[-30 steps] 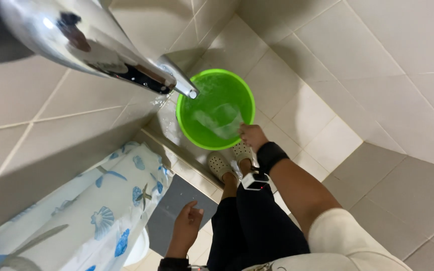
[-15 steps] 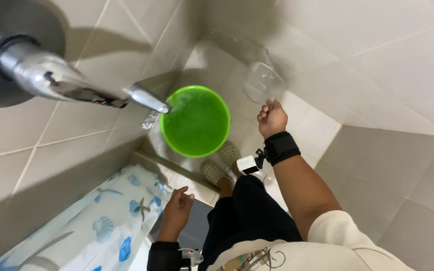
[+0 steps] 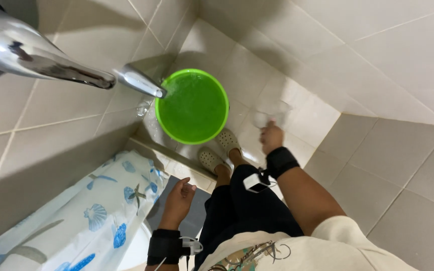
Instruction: The person repeatedly scoops water from a green bucket using a clear plastic jug and pours it into the toilet bowl, then onto the floor, and into the sink. The person also wipes the sink basin with a red cloth.
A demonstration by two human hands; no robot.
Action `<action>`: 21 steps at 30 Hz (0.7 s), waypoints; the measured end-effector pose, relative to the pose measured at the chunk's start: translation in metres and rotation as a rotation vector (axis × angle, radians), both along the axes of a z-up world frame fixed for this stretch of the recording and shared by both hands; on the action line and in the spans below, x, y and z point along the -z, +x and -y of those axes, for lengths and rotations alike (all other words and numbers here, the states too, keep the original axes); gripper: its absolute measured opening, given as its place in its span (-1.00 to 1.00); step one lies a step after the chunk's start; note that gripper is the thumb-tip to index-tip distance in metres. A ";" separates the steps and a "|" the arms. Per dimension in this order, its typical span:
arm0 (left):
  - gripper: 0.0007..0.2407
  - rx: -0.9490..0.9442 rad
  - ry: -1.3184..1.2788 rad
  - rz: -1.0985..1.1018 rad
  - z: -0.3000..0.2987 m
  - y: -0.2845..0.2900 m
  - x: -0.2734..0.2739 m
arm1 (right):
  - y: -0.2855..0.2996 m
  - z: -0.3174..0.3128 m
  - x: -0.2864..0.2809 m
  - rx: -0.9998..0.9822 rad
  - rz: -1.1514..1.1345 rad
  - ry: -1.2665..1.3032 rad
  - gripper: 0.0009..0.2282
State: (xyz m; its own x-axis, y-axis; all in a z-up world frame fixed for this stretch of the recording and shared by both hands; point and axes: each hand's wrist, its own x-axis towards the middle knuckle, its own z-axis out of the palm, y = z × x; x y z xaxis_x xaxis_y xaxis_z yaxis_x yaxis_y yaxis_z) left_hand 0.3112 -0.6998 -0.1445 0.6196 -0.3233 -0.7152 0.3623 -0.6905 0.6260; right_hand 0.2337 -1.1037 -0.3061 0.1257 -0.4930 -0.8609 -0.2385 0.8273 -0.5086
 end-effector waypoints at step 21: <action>-0.57 -0.162 0.098 -0.179 -0.050 -0.047 0.038 | 0.147 -0.107 0.046 -1.831 -0.401 -0.495 -0.63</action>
